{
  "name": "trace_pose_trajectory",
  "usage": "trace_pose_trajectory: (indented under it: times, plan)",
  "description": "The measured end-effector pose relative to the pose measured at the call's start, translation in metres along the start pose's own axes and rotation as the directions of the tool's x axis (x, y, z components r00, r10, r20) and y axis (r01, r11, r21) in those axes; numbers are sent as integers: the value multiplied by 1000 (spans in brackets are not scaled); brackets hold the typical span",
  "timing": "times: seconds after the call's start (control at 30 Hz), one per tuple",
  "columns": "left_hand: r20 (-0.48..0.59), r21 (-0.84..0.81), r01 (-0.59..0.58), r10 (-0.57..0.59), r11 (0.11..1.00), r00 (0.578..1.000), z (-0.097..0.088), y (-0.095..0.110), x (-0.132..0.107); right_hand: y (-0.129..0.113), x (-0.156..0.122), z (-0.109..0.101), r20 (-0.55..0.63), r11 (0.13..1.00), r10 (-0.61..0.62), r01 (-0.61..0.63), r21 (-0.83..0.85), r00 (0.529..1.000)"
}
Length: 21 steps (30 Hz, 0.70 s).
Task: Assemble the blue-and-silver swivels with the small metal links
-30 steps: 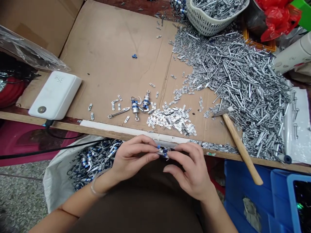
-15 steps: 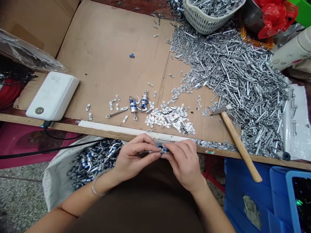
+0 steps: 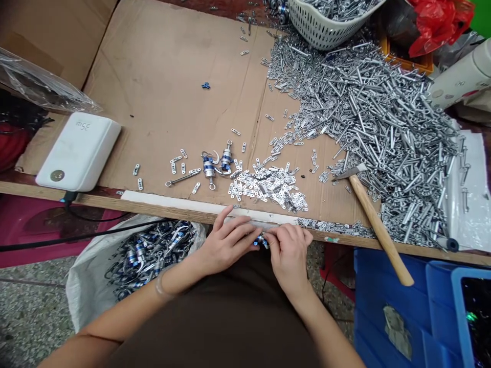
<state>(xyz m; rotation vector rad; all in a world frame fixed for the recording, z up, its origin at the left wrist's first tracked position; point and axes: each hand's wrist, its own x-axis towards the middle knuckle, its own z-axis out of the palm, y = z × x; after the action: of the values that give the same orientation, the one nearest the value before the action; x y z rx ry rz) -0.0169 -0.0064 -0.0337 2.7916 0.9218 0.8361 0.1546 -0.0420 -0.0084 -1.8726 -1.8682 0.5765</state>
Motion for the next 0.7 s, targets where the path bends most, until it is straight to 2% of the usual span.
trace_pose_trajectory:
  times: [0.17, 0.27, 0.37, 0.47, 0.6, 0.7]
  plan:
    - [-47, -5, 108, -108, 994, 993, 5, 4, 7, 4, 21, -10, 14, 996, 76, -76, -44, 997]
    - [-29, -24, 158, -159, 987, 987, 4, 8, 8, 1, 40, -14, -16, 999, -3, 2, -42, 1000]
    - [-21, -22, 193, -194, 981, 981, 4, 10, 8, -5, 60, -6, -36, 987, -104, 99, -129, 994]
    - [-20, -30, 222, -222, 975, 975, 4, 10, 8, -8, 75, 3, 5, 974, -112, 111, -199, 994]
    - [-56, -92, 251, -257, 964, 965, 3, 10, 9, -5, 74, -3, 21, 971, -97, 99, -219, 995]
    - [-114, -163, 247, -267, 955, 957, 3, 9, 8, 1, 59, -19, 36, 991, -75, 79, -105, 997]
